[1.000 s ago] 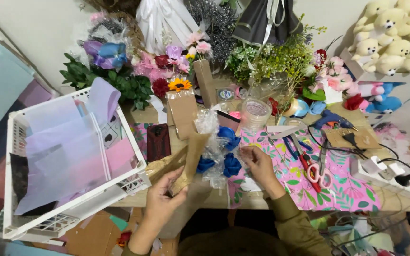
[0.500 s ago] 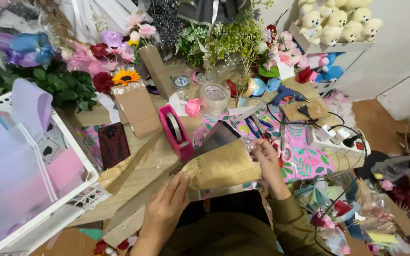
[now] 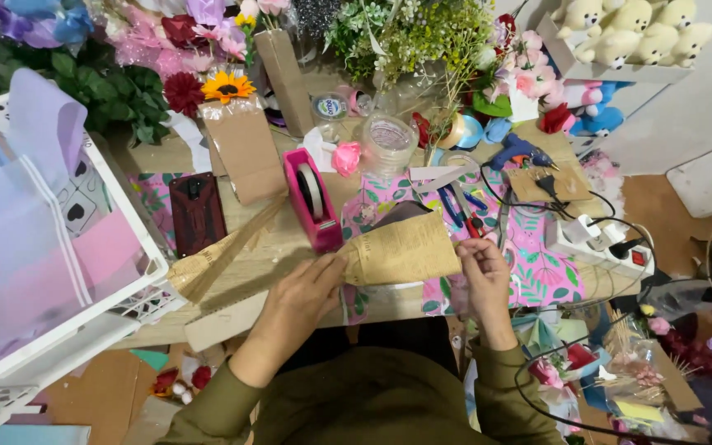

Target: The person wraps a bouquet of blue artificial roses in brown paper using a tape dispenser. They fold the paper around the flowers and secure it with tape, then add a decorative burlap ribbon to the arrangement.

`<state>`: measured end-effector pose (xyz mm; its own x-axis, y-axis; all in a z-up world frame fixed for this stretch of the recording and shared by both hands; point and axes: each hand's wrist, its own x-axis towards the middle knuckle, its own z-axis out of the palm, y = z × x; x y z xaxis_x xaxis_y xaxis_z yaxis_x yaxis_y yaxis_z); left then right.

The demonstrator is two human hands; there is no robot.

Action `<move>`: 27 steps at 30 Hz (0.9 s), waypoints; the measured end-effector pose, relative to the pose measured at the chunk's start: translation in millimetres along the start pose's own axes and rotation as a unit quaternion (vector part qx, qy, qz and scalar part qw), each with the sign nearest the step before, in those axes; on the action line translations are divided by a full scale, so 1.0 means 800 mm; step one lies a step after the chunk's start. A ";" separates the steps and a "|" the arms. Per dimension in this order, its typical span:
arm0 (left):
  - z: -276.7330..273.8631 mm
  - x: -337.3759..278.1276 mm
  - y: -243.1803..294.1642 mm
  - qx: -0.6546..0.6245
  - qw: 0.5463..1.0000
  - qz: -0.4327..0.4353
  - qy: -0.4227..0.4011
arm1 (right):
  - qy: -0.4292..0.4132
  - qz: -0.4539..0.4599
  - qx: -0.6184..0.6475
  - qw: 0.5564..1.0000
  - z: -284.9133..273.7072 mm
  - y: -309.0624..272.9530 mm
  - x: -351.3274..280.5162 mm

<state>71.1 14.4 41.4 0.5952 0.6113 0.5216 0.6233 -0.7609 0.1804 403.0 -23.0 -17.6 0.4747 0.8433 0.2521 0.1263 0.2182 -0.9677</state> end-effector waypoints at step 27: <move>-0.012 0.052 -0.038 -0.212 0.932 -0.220 -0.196 | -0.401 -0.114 -0.596 0.687 0.255 -0.101 0.095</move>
<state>71.9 60.5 65.5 0.5210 0.8535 -0.0101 0.6437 -0.3851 0.6613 251.1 123.5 78.7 -0.2479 0.9574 -0.1483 0.9672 0.2359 -0.0940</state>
